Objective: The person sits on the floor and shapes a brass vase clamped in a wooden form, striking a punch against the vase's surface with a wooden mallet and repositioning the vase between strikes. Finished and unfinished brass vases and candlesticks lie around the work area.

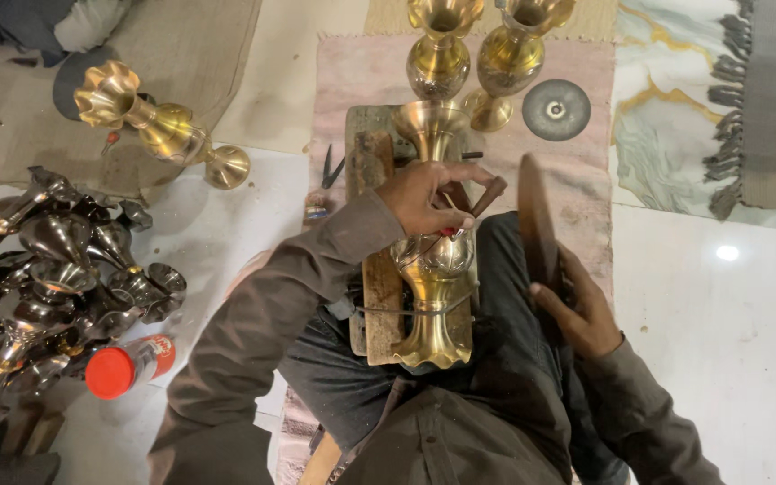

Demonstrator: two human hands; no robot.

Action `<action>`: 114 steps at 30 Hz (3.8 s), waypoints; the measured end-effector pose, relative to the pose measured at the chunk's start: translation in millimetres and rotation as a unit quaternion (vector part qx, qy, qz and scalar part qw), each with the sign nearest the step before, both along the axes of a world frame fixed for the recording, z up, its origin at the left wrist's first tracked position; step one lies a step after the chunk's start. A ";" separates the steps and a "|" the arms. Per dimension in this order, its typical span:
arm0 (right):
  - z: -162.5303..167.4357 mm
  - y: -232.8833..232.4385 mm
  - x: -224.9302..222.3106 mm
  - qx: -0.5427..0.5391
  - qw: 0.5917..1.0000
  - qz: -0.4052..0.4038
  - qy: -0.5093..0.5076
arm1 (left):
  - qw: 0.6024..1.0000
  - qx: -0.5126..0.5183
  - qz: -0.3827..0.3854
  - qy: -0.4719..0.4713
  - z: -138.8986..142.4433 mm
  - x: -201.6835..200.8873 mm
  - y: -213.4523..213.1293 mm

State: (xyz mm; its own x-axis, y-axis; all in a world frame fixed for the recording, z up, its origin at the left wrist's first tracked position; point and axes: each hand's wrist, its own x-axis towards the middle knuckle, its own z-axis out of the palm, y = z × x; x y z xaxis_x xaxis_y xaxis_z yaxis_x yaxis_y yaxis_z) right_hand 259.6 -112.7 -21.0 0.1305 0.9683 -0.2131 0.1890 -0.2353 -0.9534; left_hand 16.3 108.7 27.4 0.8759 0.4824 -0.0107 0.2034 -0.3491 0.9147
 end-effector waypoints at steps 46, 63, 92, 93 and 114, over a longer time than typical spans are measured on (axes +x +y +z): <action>-0.4 -59.1 -32.5 0.151 0.949 -0.193 -0.200 | 0.958 0.067 -0.246 0.131 20.1 43.1 18.6; 0.1 -80.9 -65.7 0.155 0.911 -0.225 -0.308 | 0.923 0.018 -0.339 0.184 26.8 55.5 21.3; 3.0 -67.2 -49.3 0.046 0.946 -0.175 -0.270 | 0.941 0.040 -0.306 0.140 26.6 45.8 24.6; 3.2 -67.9 -50.3 0.086 0.959 -0.192 -0.190 | 0.940 0.043 -0.305 0.145 25.8 45.6 24.7; 24.6 -19.1 5.2 0.173 0.937 -0.123 -0.278 | 0.987 0.066 -0.132 0.066 20.8 17.5 14.3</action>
